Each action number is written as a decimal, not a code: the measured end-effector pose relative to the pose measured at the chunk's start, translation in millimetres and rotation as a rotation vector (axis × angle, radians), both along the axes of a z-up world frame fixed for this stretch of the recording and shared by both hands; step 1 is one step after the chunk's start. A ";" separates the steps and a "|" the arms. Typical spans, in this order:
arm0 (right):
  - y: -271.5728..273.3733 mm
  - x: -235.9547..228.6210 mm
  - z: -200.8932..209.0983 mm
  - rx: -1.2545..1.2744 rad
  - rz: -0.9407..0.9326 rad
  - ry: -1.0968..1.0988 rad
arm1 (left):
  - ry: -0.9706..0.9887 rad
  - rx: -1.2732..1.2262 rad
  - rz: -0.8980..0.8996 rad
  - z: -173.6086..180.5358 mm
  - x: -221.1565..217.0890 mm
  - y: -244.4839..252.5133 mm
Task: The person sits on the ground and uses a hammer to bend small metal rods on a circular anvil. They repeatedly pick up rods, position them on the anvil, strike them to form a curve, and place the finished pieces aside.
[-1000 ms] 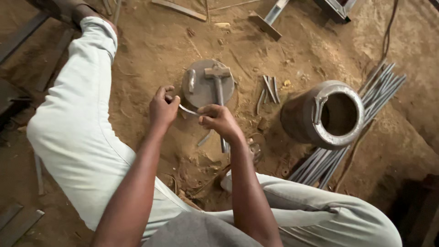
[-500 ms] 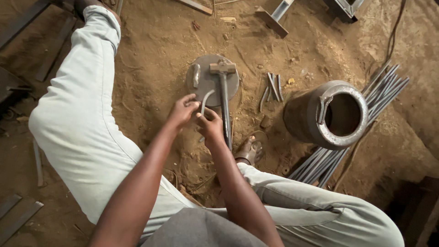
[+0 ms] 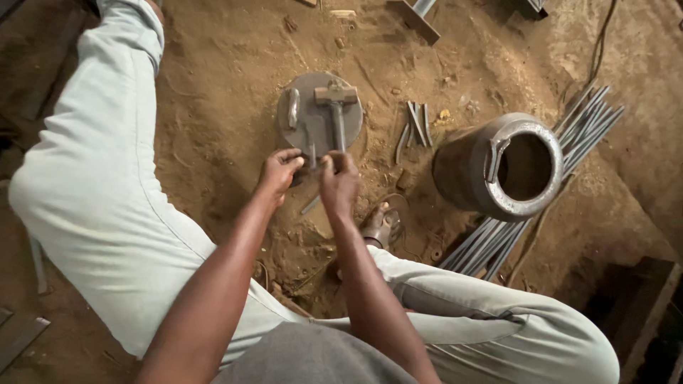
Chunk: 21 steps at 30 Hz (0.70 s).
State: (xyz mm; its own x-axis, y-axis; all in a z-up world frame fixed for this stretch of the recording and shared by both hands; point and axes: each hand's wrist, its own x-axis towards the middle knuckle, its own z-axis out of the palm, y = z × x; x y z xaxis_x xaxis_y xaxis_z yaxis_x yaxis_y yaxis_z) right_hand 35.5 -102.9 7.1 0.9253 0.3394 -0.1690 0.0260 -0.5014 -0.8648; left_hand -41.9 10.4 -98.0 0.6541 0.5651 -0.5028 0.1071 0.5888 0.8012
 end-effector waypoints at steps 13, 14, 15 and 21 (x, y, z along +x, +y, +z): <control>-9.0 19.1 19.3 -0.029 0.162 -0.125 | 0.304 0.547 -0.083 -2.6 31.6 -19.7; -10.1 19.3 20.7 0.028 0.102 -0.016 | 0.375 0.654 -0.115 1.0 31.3 -17.9; -9.7 20.9 23.2 0.086 0.044 0.091 | 0.368 0.624 -0.078 6.4 32.2 -14.2; -5.3 14.8 36.5 -0.165 0.293 -0.158 | 0.091 0.278 0.095 54.3 31.5 8.5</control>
State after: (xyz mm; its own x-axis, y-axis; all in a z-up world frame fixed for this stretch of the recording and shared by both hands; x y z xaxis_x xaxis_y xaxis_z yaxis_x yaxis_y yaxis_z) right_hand 50.3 -108.2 43.6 0.8120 0.5739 -0.1065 0.3157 -0.5852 -0.7469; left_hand -10.4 18.9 -43.6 0.5510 0.7458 -0.3743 0.1405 0.3593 0.9226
